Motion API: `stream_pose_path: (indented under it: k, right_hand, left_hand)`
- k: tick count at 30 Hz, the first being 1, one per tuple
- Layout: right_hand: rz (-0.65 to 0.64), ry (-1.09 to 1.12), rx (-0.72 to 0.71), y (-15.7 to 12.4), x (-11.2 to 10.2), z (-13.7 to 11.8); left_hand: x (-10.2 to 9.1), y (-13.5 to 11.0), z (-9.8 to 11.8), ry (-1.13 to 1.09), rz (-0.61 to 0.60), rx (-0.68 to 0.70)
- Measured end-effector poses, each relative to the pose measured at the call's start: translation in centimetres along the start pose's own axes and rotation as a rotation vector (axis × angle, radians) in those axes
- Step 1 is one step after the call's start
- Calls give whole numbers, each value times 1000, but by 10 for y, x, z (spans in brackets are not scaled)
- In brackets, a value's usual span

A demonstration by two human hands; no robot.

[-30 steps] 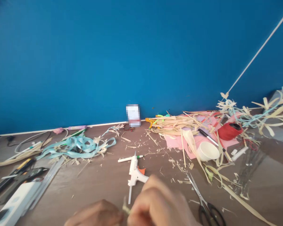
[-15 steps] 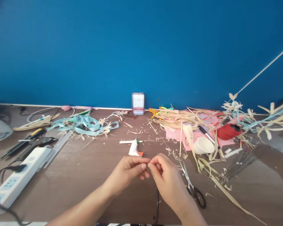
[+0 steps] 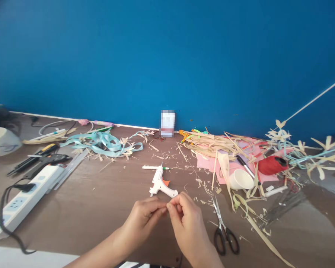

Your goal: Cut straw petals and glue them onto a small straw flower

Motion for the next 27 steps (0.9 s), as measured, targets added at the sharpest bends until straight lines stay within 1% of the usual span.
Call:
stream_pose_path:
  k: [2,4,6,9,11,14,16,18,20,22,23,25,27]
  right_hand:
    - [2,7,3,1,1,-2]
    - [2,7,-1,2,1,-5]
    - [-30,20,-22,4,1,-8]
    - [-115,62,-63,8,2,-15]
    - [-146,84,-73,10,2,-19]
    - [-143,117,-80,12,4,-23]
    - [-126,137,-95,15,4,-21]
    - [-95,132,-77,23,0,-9]
    - [-23,71,6,40,-12,13]
    - [95,-85,150,65,-31,43]
    - [138,-129,176,79,-40,57]
    - [175,-184,196,106,-53,79]
    - [190,-221,216,128,-59,97]
  left_hand:
    - [-3,-2,-1,38,1,-8]
    - [-5,-4,-6,8,-3,-49]
    - [-7,-6,-13,-83,-3,-121]
    - [-9,-10,-21,-236,-19,-230]
    - [-8,-12,-24,-314,-40,-277]
    - [-7,-12,-27,-421,-51,-324]
    - [-7,-10,-29,-508,-48,-348]
    - [-8,-7,-33,-599,-20,-367]
    - [-12,-5,-37,-666,33,-390]
    - [-16,-3,-39,-713,84,-411]
    - [-18,-2,-40,-727,101,-416]
    - [-22,0,-39,-739,120,-415]
    - [-24,1,-39,-727,124,-406]
Point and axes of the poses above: each hand's wrist, its own y-axis towards the middle knuckle, its own x-axis out of the palm, z = x × y, the point moved 5 cm from there along y, towards the middle knuckle, and after that the axes turned 2 degrees about -z, right-handed, at the moved point
